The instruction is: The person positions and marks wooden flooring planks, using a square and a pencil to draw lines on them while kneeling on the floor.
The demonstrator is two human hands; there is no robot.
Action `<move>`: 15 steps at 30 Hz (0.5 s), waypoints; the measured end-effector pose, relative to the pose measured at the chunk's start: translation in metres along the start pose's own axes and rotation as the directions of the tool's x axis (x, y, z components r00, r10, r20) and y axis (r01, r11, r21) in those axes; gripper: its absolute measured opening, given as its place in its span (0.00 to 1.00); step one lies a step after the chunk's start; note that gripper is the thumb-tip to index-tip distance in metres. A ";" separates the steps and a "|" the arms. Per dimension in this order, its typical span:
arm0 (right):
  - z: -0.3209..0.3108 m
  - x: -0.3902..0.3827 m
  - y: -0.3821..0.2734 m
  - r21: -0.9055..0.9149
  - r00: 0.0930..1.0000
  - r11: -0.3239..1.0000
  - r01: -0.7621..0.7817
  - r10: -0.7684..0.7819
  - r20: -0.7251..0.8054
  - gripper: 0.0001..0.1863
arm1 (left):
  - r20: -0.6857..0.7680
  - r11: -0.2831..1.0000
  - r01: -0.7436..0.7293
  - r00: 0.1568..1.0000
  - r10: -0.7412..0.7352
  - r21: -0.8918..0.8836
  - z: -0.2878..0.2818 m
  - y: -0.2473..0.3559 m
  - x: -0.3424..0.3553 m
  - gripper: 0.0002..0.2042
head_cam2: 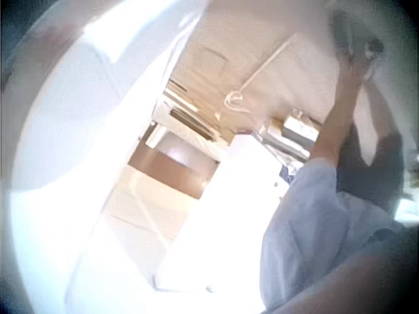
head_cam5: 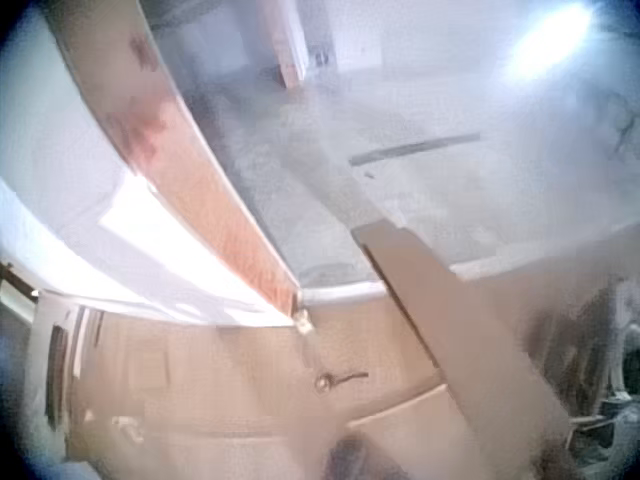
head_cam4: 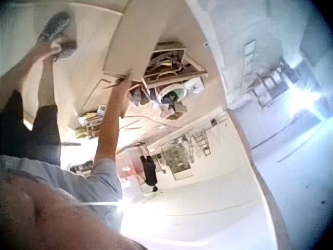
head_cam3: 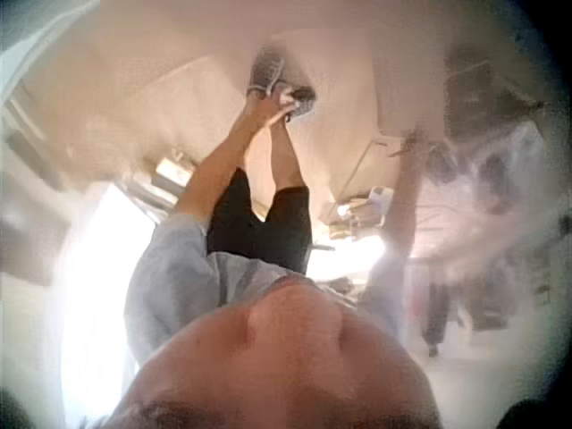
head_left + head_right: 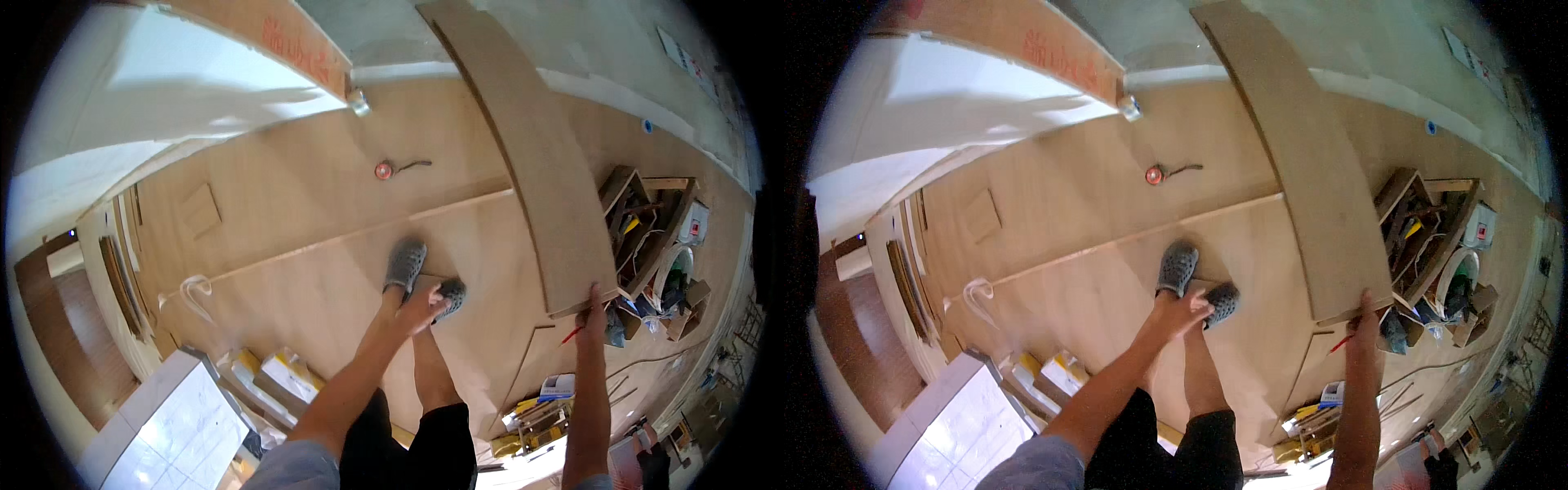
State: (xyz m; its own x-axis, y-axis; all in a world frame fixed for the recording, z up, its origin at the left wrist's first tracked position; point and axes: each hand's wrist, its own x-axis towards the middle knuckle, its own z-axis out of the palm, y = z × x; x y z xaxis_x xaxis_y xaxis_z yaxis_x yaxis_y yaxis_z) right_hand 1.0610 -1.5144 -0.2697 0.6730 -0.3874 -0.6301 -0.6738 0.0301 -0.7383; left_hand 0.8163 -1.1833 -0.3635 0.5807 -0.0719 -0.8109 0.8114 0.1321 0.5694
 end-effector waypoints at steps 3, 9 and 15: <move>0.008 -0.062 0.032 -0.130 0.989 0.985 -0.115 0.126 0.078 0.18 | 0.035 0.953 -0.004 0.999 0.015 -0.304 0.041 0.032 -0.014 0.42; 0.092 -0.224 0.051 0.021 0.960 0.960 -0.278 0.278 -0.003 0.16 | 0.001 0.631 0.079 0.992 -0.124 -0.771 0.026 0.095 -0.053 0.39; 0.120 -0.312 -0.003 -0.110 0.924 0.918 -0.382 0.380 -0.037 0.21 | 0.006 0.640 0.186 0.962 -0.273 -0.746 -0.029 0.162 -0.135 0.28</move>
State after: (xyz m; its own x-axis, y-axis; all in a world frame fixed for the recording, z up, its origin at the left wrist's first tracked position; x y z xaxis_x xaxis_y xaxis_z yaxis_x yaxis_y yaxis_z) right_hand 0.8897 -1.2830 -0.1002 0.3546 -0.3811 -0.8538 -0.9088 0.0745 -0.4106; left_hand 0.8679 -1.1239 -0.1659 0.3377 -0.1115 -0.9346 0.5778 0.8084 0.1123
